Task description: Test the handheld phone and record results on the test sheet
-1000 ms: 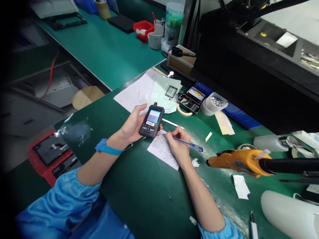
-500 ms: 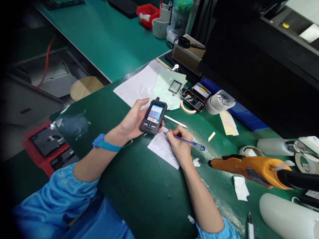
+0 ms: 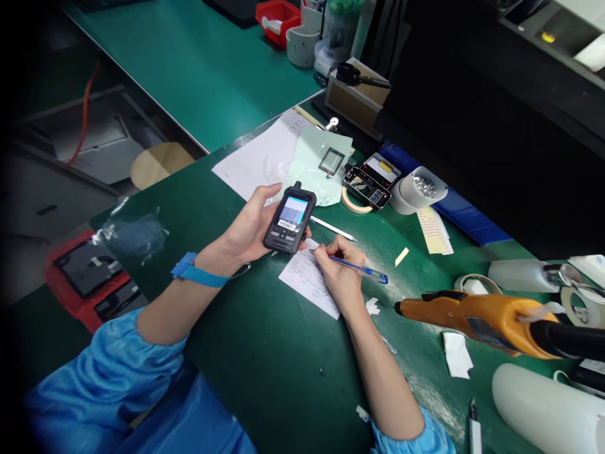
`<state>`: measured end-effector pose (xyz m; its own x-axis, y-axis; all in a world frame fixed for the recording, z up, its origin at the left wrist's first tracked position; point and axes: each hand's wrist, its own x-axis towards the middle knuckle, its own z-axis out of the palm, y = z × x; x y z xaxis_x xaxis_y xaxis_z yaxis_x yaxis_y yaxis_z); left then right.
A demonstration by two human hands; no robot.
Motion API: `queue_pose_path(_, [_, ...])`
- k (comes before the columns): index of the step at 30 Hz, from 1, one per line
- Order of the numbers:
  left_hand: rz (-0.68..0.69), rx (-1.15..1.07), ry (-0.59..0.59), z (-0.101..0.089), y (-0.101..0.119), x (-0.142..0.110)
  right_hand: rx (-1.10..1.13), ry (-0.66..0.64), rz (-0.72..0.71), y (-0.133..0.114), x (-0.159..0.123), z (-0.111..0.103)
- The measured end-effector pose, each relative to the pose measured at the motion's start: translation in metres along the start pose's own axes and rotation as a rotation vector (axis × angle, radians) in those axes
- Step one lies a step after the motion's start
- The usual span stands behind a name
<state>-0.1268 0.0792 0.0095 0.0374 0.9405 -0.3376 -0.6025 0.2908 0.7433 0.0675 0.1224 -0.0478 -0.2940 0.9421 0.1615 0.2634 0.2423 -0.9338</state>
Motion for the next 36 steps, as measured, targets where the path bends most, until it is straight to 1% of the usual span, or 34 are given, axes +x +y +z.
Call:
queue_pose_path(7, [0.003,-0.012,0.003,0.0006,0.0015,0.0,-0.006,-0.011,0.01,-0.0031,-0.0006,-0.0002])
queue_pose_path(12, [-0.004,-0.025,-0.004,0.0007,0.0009,0.0005,0.017,0.009,0.023,-0.0007,-0.0012,-0.0004])
queue_pose_path(23, [0.005,0.011,-0.03,-0.0021,-0.0013,0.001,-0.009,0.018,-0.009,-0.0021,-0.0009,0.0005])
queue_pose_path(29, [0.009,-0.004,0.014,-0.0003,-0.0015,0.0009,-0.001,0.028,0.011,-0.0015,-0.0018,0.0003])
queue_pose_path(33, [0.007,-0.019,0.006,-0.0006,-0.0018,0.0015,0.012,0.024,0.022,-0.0008,-0.0013,0.0001])
queue_pose_path(36, [0.004,-0.024,0.003,-0.0003,-0.0014,0.0014,-0.012,0.029,-0.001,0.0002,-0.0006,0.0])
